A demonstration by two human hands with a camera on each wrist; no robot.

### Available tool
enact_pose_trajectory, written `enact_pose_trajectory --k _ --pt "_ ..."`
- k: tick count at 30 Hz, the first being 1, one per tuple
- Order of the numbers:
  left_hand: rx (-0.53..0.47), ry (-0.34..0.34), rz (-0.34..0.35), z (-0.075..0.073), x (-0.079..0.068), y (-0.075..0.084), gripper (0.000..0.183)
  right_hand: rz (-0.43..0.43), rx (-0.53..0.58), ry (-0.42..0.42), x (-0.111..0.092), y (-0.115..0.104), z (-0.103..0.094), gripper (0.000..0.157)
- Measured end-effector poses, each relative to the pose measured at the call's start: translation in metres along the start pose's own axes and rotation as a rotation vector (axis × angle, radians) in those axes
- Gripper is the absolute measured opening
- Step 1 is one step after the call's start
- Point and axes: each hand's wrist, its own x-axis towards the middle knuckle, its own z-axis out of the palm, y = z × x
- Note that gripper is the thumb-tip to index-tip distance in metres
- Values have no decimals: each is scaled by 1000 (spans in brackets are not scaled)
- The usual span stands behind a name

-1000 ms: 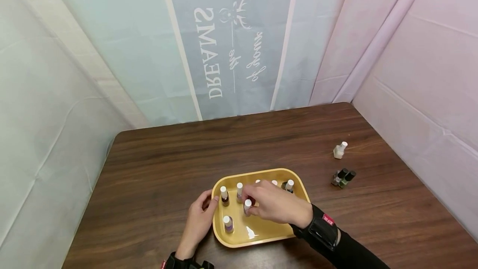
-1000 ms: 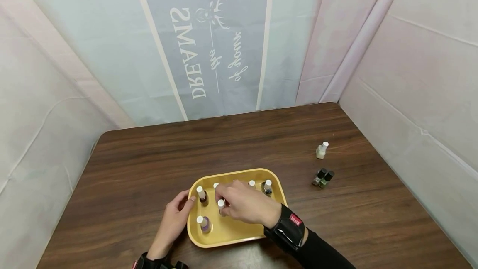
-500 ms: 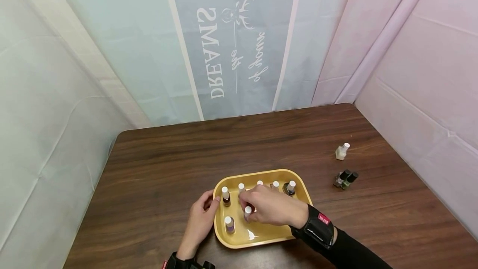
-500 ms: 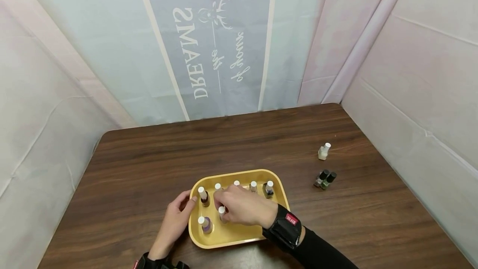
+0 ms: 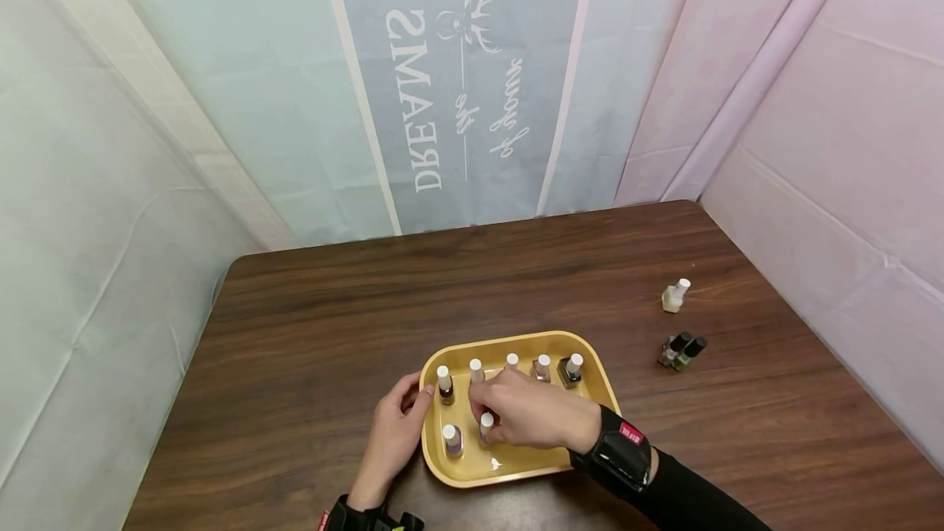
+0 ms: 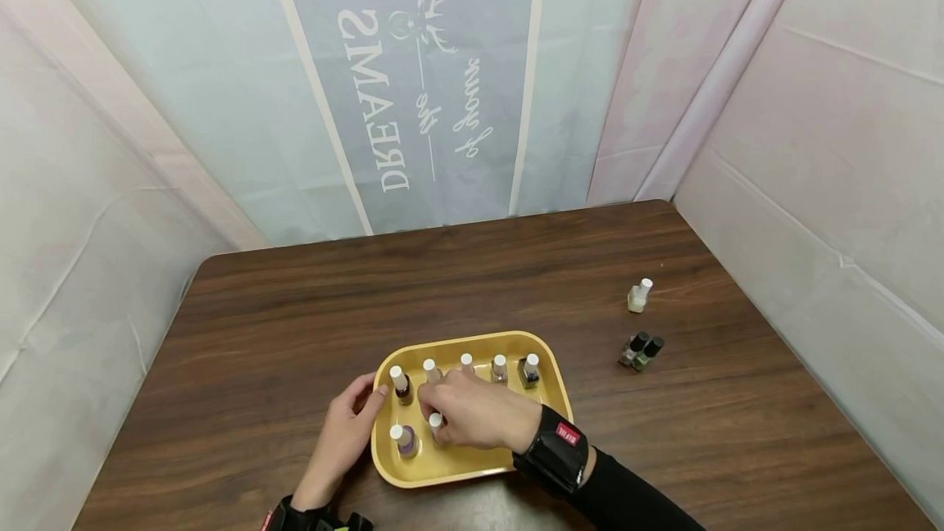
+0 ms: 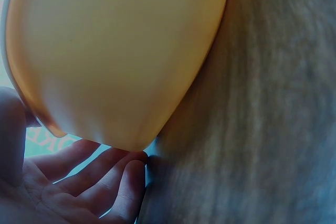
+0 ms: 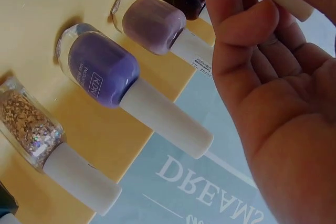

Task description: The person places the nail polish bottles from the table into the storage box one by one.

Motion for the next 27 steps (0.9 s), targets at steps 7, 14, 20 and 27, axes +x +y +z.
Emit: enact_pose_trajectory --k 7,14,20,27 --pt "-15 -11 -10 -1 0 0 34 8 20 -7 0 -1 1 27" --pt "-21 -11 -2 -1 -1 2 35 4 11 -10 0 -1 1 26" --pt "-26 -12 1 -1 -1 2 34 1 -2 -9 0 -1 2 26" --pt "-20 -15 -8 -1 -1 2 35 -7 -16 -3 0 -1 2 28"
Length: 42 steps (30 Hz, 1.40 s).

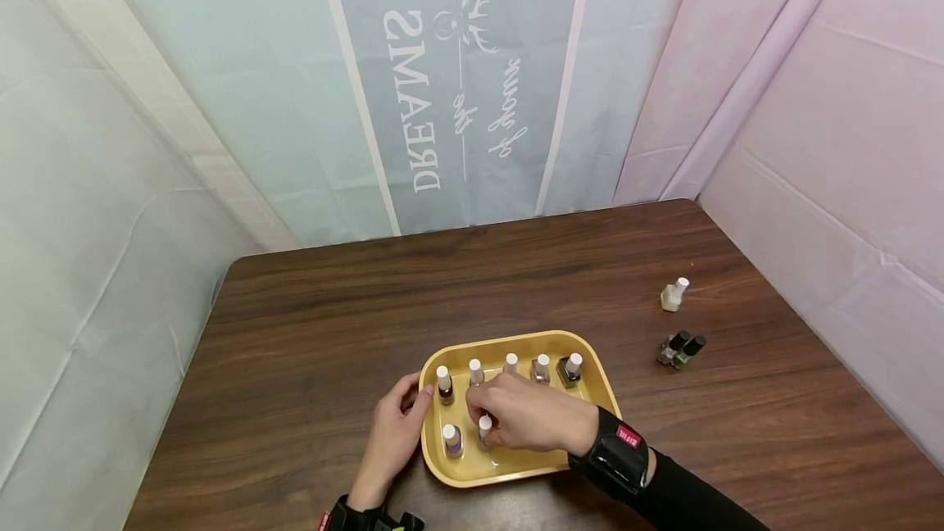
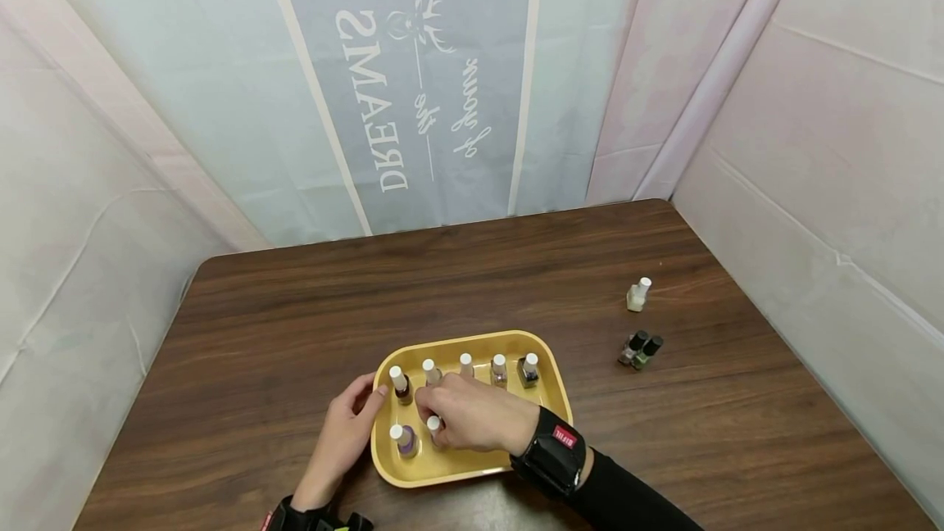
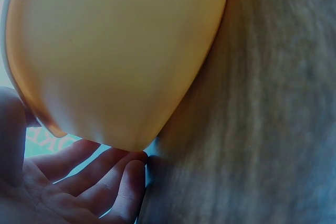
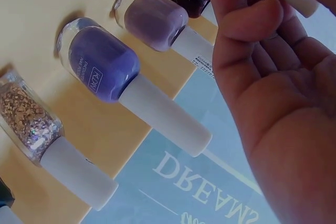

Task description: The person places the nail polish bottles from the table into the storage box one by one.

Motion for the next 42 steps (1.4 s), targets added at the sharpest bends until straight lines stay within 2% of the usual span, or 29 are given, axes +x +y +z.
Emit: enact_pose_trajectory --k 14,29,42 --pt "23 8 1 -1 1 2 35 5 8 -15 0 -1 -1 29" --pt "35 10 0 0 2 2 35 -4 -40 -19 -1 -2 -1 28" --pt "23 4 -9 0 0 2 37 14 -54 -45 -4 -2 0 23"
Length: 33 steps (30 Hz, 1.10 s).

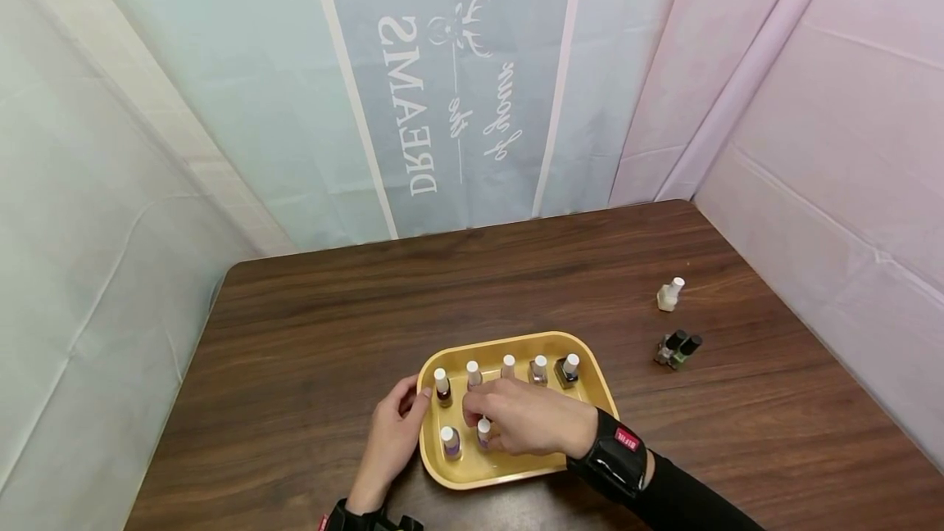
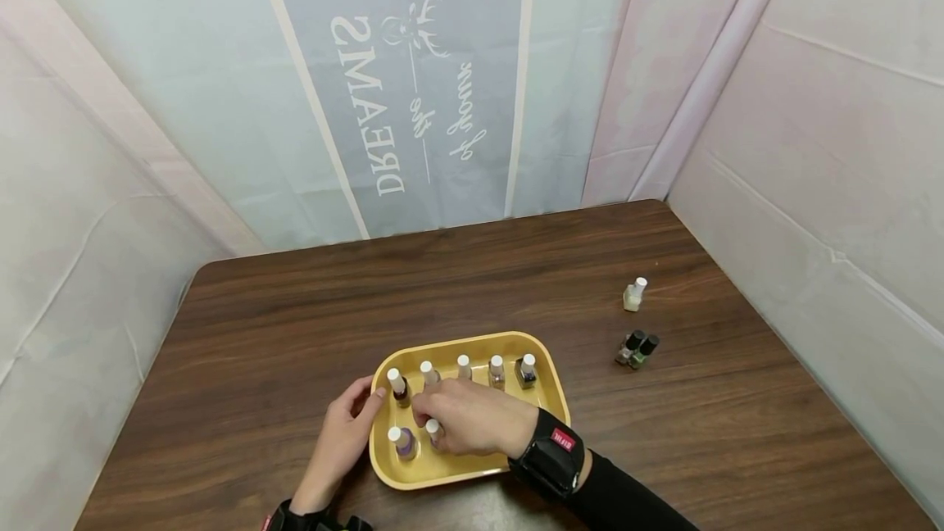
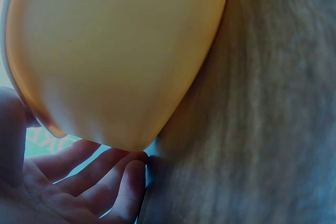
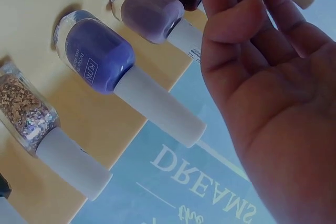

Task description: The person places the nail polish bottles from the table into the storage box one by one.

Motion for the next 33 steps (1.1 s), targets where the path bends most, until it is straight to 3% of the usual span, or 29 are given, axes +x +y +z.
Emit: enact_pose_trajectory --k 7,16,25,33 --pt "-1 -4 -11 2 0 1 37 10 7 -13 -7 0 -9 23" --pt "9 0 -12 3 1 1 36 35 145 -2 -22 7 -34 31" --pt "14 16 -16 4 1 -2 34 -14 162 167 -41 31 -44 19" --pt "16 19 -17 4 0 -1 36 91 159 343 -71 52 -56 18"
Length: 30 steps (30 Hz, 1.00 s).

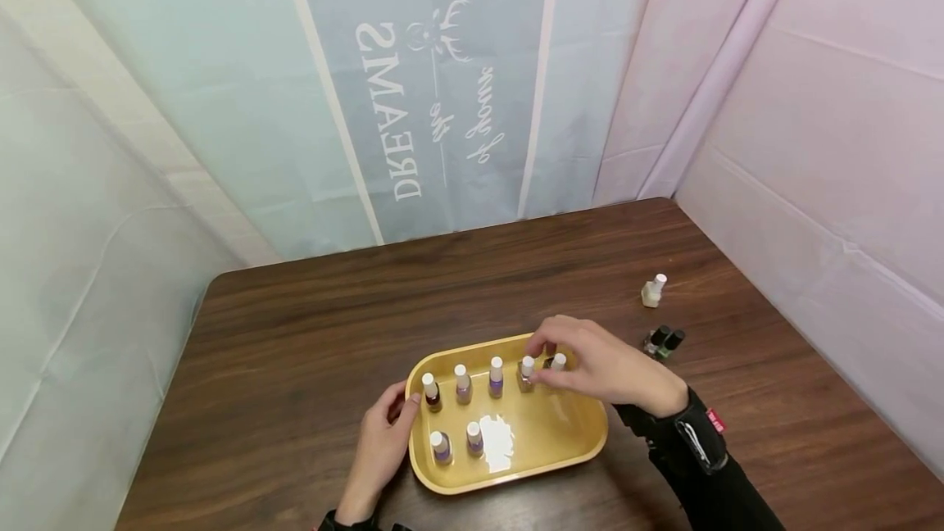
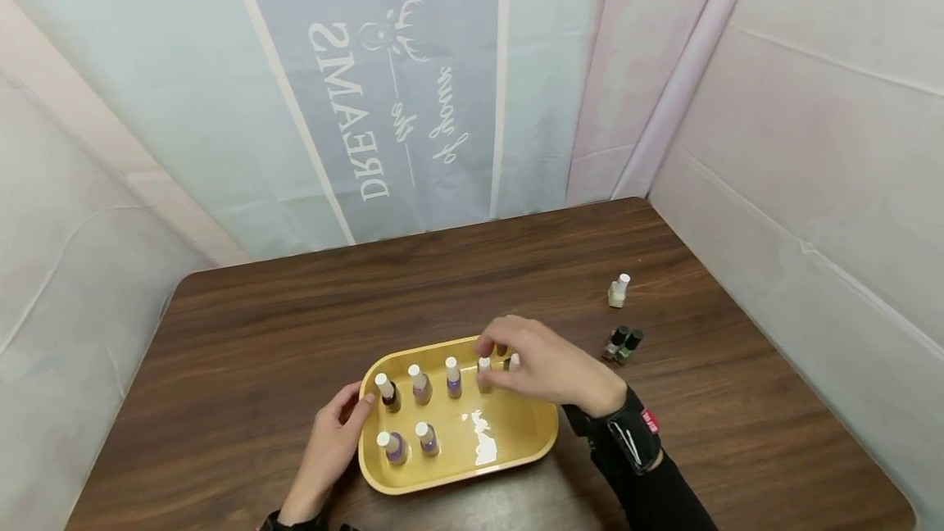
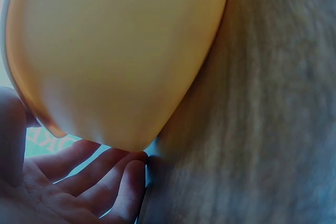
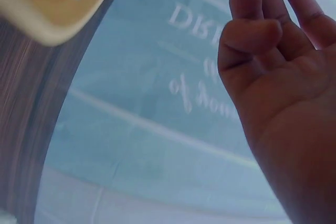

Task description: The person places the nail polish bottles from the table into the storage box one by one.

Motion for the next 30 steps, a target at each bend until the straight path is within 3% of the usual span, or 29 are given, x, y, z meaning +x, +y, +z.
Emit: enact_pose_trajectory --k 5,13,24,30 --pt "-4 -1 -23 0 -1 1 37 30 -17 148 -14 16 -10 22" --pt "-8 5 -2 0 -1 1 35 111 -102 377 -35 44 -28 23" --pt "-10 4 -4 1 -1 2 35 297 -85 580 -74 76 -36 22" --pt "-10 -4 -4 1 -1 2 37 452 -51 609 -100 94 -33 22"
